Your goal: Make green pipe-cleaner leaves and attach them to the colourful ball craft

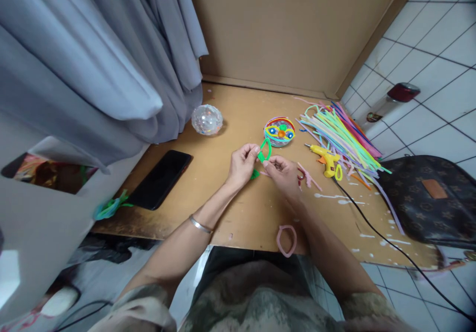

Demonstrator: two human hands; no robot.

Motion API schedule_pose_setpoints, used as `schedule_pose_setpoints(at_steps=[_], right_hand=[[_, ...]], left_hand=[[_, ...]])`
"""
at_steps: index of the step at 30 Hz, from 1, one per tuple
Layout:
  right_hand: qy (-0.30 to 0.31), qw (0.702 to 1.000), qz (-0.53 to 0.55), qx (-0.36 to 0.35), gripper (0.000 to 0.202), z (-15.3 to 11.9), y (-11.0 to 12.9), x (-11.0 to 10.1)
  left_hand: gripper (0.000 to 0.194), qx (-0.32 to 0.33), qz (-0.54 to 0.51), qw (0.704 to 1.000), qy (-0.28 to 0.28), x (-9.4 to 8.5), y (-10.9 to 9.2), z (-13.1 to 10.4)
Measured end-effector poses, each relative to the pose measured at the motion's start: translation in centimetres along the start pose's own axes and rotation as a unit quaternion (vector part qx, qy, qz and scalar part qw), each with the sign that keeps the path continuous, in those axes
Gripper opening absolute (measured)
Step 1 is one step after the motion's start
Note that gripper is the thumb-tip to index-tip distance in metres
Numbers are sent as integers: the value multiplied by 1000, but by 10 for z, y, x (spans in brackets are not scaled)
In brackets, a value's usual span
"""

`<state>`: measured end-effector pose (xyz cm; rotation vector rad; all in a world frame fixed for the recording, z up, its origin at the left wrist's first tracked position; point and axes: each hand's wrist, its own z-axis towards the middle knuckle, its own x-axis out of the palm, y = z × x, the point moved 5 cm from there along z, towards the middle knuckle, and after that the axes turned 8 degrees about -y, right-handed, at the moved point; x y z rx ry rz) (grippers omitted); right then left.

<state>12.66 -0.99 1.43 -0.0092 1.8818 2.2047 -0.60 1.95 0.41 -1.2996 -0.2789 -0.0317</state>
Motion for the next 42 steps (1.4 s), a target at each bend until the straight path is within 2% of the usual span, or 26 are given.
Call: schedule_pose_setpoints(at_steps=[4, 11, 14, 17, 20, 23, 26, 29, 33, 37, 42], right_hand=[[-23, 999, -19, -21, 26, -1, 3, 0], [-52, 998, -13, -20, 24, 1, -3, -2], [-54, 998, -12, -22, 25, 2, -2, -2], [-50, 998, -20, -28, 25, 1, 1, -2], [-43, 999, -21, -25, 26, 0, 4, -2], [-46, 999, -7, -12, 26, 0, 3, -2], [-41, 999, 24, 2, 26, 2, 0, -2], [-40, 998, 44, 13, 29, 4, -1, -3], [-28, 998, 54, 25, 38, 5, -3, -6], [-8, 997, 68, 20, 47, 4, -4, -7], [-3, 998, 63, 22, 45, 2, -4, -6]], left_hand=[[56, -11, -21, 1000, -8, 3, 4, -2], [56, -82, -85, 992, 36, 9, 13, 0], [52, -64, -45, 996, 45, 9, 9, -2], [46, -29, 0, 999, 21, 6, 3, -4], [44, -24, 17, 1000, 5, 4, 2, -4], [48, -59, -3, 998, 16, 6, 6, -4], [52, -109, -58, 991, 58, 12, 10, -5], [54, -128, -89, 984, 84, 16, 9, -8], [55, -134, -100, 984, 60, 14, 7, -6], [51, -175, -131, 975, 49, 12, 10, -3], [45, -210, -145, 966, 48, 12, 11, -2]])
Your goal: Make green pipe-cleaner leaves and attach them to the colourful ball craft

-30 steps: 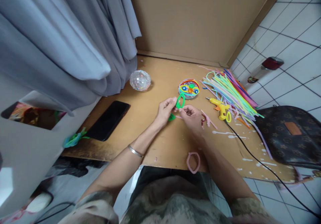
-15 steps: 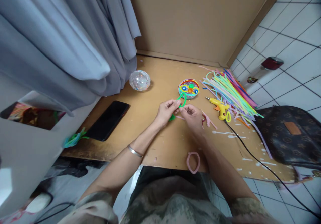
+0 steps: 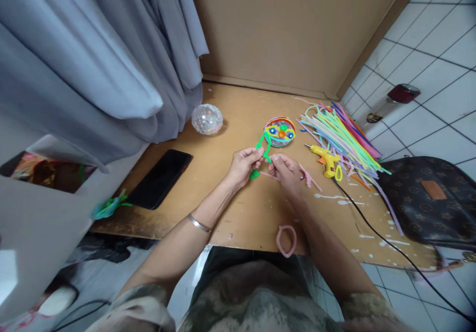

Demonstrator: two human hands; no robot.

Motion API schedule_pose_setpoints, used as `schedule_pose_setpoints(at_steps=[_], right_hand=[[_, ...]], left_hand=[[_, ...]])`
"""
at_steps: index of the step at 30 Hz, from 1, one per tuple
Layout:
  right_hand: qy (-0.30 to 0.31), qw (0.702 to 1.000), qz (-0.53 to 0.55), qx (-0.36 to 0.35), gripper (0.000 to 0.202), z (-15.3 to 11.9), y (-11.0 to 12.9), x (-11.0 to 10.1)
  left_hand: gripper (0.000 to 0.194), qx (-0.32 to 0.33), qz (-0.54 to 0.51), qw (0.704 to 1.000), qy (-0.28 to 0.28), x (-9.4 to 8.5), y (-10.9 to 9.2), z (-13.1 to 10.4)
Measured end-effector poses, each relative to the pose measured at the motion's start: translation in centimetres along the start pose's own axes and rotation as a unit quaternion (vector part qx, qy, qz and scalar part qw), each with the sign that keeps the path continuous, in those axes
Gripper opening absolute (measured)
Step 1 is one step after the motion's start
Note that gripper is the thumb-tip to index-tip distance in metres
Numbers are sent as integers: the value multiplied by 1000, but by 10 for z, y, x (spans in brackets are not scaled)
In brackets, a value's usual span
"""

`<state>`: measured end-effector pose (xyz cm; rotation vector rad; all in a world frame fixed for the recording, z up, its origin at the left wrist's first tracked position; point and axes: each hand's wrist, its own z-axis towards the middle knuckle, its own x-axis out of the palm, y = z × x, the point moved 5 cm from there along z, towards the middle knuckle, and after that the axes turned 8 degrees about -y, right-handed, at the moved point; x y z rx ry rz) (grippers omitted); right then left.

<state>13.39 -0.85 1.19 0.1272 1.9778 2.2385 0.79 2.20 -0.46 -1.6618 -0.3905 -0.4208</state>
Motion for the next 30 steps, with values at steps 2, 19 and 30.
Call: schedule_pose_setpoints(at_steps=[2, 19, 30], right_hand=[[1, 1000, -4, -1, 41, -1, 2, 1], [-29, 999, -26, -34, 27, -5, 9, 1], [46, 998, 29, -23, 35, 0, 3, 8]], left_hand=[[46, 3, 2, 1000, 1, 0, -1, -1], [58, 55, 35, 998, -12, 1, 0, -1], [59, -11, -9, 999, 44, 4, 7, -1]])
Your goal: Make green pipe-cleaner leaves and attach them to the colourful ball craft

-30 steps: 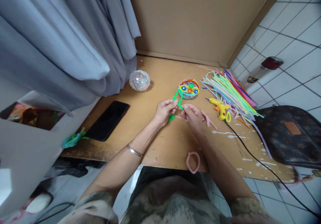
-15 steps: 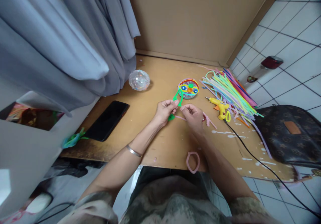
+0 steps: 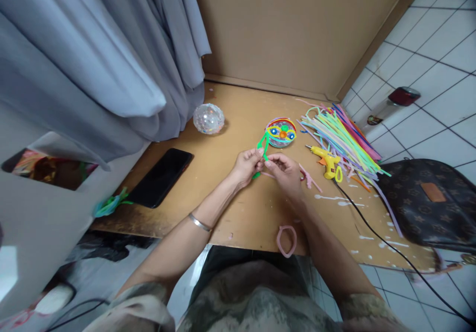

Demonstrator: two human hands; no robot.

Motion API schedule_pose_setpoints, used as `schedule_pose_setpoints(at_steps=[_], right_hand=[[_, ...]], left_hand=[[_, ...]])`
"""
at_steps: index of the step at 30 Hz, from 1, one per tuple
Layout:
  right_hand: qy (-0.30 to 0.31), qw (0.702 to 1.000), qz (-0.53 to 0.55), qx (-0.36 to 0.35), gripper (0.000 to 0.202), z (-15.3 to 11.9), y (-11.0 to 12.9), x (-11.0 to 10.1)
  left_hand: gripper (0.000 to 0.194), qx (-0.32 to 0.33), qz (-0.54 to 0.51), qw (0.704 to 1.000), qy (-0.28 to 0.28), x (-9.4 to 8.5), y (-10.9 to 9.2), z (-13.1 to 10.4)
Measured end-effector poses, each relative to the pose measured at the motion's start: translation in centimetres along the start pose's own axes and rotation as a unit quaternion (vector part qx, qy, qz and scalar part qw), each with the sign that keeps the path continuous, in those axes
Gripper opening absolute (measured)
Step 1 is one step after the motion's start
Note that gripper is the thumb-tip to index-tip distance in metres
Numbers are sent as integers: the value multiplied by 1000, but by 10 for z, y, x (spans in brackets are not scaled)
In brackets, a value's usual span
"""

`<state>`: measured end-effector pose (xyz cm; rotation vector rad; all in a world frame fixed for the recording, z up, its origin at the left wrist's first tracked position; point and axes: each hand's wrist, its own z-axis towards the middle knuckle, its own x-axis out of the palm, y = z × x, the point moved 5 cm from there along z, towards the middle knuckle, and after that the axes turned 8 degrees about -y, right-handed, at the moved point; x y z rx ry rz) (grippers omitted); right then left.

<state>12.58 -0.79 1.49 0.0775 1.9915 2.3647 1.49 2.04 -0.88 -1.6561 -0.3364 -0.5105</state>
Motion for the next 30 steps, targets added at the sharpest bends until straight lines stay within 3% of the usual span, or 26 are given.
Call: schedule_pose_setpoints(at_steps=[5, 9, 13, 17, 25, 30], right_hand=[[-28, 1000, 2, -7, 38, 3, -3, -4], [-73, 994, -51, -62, 32, 5, -1, -12], [-67, 985, -101, -125, 16, 4, 4, -13], [-67, 981, -112, -144, 11, 4, 6, -14], [-82, 985, -88, -121, 12, 5, 9, -15], [-89, 995, -37, -34, 20, 6, 2, -15]], left_hand=[[57, -14, 4, 1000, 6, 1, -1, -2], [53, -25, 2, 1000, -4, 1, -1, -2], [54, -28, 12, 1000, 7, 2, 0, -2], [57, -10, 28, 999, 21, 1, 1, -2], [61, 96, 131, 987, -14, 0, -6, -4], [58, 128, 185, 974, -19, 0, -10, -6]])
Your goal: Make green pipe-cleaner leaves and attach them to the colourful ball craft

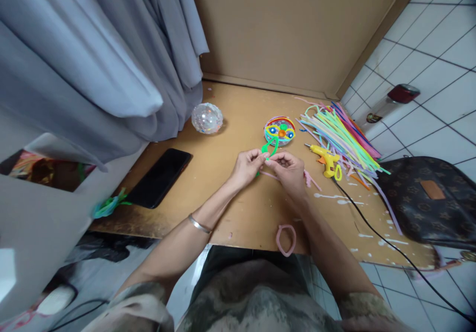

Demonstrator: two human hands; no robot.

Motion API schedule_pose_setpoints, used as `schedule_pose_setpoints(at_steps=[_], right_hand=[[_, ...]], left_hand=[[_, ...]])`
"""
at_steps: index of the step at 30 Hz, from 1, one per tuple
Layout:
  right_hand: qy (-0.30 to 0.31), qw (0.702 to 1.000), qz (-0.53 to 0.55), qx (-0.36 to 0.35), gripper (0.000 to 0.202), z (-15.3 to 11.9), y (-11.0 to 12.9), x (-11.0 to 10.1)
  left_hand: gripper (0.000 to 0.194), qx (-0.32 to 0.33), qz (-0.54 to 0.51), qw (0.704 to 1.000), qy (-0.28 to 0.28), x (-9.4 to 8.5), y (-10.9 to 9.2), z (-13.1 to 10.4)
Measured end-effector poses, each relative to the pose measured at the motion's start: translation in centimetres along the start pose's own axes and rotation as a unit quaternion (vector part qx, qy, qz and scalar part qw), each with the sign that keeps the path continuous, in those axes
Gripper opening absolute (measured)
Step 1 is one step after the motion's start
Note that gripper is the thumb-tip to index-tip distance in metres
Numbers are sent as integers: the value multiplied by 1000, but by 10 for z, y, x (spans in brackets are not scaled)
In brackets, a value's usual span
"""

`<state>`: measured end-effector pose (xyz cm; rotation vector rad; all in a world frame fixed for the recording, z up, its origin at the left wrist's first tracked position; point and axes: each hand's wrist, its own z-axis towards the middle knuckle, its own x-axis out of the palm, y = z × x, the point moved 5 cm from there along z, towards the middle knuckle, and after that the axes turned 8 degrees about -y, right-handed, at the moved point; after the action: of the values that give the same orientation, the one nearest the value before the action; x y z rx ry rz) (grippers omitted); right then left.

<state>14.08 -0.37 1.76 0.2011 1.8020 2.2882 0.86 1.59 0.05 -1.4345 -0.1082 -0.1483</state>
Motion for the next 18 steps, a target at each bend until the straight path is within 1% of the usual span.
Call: schedule_pose_setpoints(at_steps=[2, 4, 9, 13, 18], right_hand=[[5, 998, 34, 50, 28, 1, -6, 1], [9, 995, 64, 74, 34, 2, -11, 2], [18, 991, 101, 82, 40, 6, -14, 2], [24, 988, 110, 101, 43, 6, -16, 2], [48, 982, 132, 126, 47, 4, -17, 3]], left_hand=[[58, 4, 7, 1000, 3, 0, -1, -1], [58, 4, 5, 1000, 5, 0, -2, -1], [59, -7, -12, 1000, 13, 2, -4, -3], [61, 1, -14, 1000, 21, 2, -4, -3], [61, 1, -26, 999, 27, 2, -2, -2]])
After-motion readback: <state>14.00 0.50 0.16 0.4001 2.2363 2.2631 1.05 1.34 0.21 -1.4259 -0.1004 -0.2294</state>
